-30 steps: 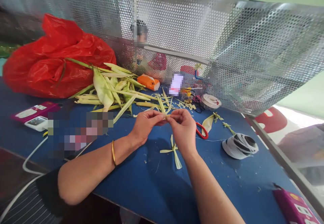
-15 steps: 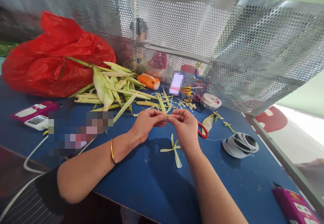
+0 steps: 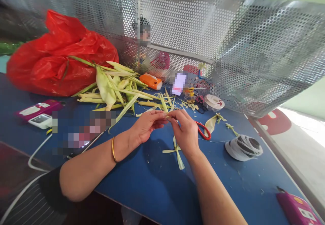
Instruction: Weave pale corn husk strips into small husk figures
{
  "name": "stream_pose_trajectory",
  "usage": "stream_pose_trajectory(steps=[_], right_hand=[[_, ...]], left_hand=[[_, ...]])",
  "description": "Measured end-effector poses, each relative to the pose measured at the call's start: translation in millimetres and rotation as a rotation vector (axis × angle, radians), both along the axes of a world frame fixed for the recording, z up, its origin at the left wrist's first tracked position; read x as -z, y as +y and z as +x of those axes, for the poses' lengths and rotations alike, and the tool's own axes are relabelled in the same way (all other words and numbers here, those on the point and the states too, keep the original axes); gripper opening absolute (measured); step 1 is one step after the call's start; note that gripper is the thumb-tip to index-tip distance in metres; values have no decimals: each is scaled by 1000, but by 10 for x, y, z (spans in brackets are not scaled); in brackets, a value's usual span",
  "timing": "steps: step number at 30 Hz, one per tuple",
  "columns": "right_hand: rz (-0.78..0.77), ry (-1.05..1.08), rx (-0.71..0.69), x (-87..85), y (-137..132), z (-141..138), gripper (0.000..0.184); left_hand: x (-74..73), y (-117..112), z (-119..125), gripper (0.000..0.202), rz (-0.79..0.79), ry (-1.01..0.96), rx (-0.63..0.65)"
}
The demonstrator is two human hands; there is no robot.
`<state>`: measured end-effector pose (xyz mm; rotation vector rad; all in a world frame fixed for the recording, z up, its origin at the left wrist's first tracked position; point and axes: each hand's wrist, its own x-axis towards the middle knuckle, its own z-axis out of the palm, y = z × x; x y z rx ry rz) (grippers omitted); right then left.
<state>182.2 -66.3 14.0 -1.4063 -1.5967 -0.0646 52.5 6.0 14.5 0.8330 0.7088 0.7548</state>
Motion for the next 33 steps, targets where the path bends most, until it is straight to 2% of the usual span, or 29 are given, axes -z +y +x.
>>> stream_pose_trajectory(steps=[12, 17, 26, 33], right_hand=[[32, -21, 6, 6, 5, 1, 16], [46, -51, -52, -3, 13, 7, 13], [86, -53, 4, 82, 23, 21, 14], [89, -179, -13, 80, 30, 41, 12]], left_hand=[[64, 5, 18, 11, -14, -71, 61], [28, 19, -3, 4, -60, -39, 52], [64, 12, -3, 3, -95, -86, 76], [37, 22, 7, 7, -122, -72, 54]])
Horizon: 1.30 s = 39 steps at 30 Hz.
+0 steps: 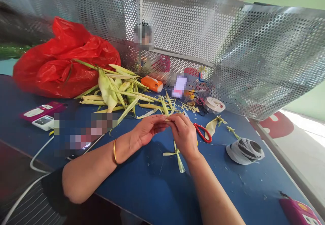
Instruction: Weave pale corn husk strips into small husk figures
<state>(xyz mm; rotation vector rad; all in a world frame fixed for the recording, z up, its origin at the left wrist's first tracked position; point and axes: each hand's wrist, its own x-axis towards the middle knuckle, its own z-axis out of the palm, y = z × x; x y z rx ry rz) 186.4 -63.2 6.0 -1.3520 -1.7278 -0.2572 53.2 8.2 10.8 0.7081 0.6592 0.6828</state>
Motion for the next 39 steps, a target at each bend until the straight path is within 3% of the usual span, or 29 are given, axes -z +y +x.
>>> stream_pose_trajectory(steps=[10, 19, 27, 33, 39], right_hand=[[42, 10, 6, -11, -20, -2, 14], [45, -59, 69, -4, -20, 27, 15], [-68, 252, 162, -30, -19, -65, 10], [-78, 491, 110, -58, 2, -103, 6], [-50, 489, 173, -66, -9, -105, 11]], left_hand=[[-42, -7, -16, 9, -61, 2, 62], [-5, -23, -4, 5, 89, -6, 37], [-21, -61, 34, 5, 253, -3, -81], [-9, -56, 40, 8, 318, -4, -101], [10, -71, 34, 16, 445, 10, -102]])
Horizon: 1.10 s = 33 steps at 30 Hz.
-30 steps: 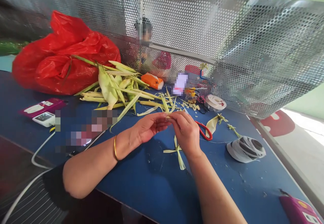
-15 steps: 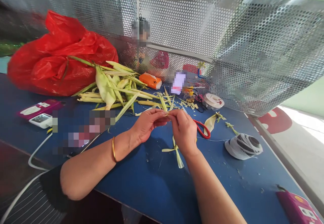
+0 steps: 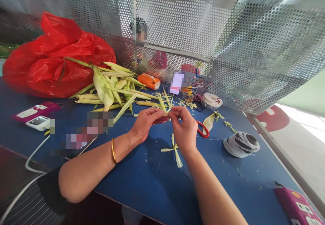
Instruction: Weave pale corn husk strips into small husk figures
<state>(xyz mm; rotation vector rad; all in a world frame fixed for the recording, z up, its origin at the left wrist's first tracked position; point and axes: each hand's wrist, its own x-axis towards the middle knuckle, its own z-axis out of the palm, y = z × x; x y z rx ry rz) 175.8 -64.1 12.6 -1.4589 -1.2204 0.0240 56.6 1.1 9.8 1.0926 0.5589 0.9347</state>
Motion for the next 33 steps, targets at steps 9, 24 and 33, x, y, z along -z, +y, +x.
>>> stream_pose_trajectory(steps=[9, 24, 33], right_hand=[[-106, 328, -224, 14, 28, 50, 18], [-354, 378, -377, -53, 21, 171, 23], [-124, 484, -199, 2, 45, 9, 21]], left_hand=[[49, 59, 22, 11, 169, 84, -80], [6, 160, -56, 9, 385, 263, -17], [59, 21, 10, 26, -2, 60, -1]])
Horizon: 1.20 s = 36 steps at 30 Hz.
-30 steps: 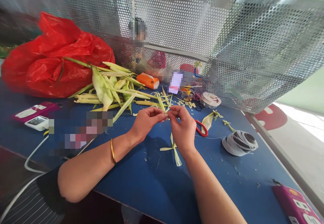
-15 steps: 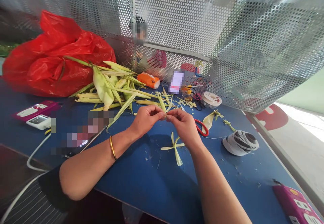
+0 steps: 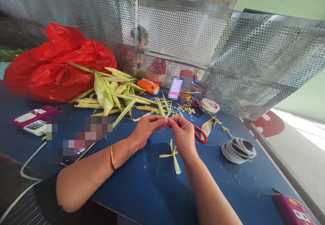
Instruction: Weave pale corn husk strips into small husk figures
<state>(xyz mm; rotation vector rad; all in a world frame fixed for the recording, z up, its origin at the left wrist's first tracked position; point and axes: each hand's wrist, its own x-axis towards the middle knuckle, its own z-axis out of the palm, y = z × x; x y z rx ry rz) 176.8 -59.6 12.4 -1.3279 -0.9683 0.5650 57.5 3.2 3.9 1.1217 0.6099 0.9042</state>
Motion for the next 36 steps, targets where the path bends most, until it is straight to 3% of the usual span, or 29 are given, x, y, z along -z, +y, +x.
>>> stream_pose_trajectory(steps=[6, 13, 17, 23, 30, 36], right_hand=[[-22, 8, -16, 47, 5, -114, 21], [-30, -60, -16, 67, -4, -71, 21], [-40, -308, 90, -15, -32, 51, 17], [-64, -220, 12, -55, -40, 69, 20], [-39, -366, 185, -31, -33, 16, 18], [-32, -314, 165, 9, 1, 22, 19]], left_hand=[[23, -24, 18, 19, -134, -61, -90], [37, -19, 31, 18, -217, -161, 1], [12, -18, 15, 10, -132, -53, -5], [-14, -31, 3, 6, 75, 93, 39], [5, -26, -8, 16, -83, 53, 139], [-3, -11, -17, 23, -130, 97, 136]])
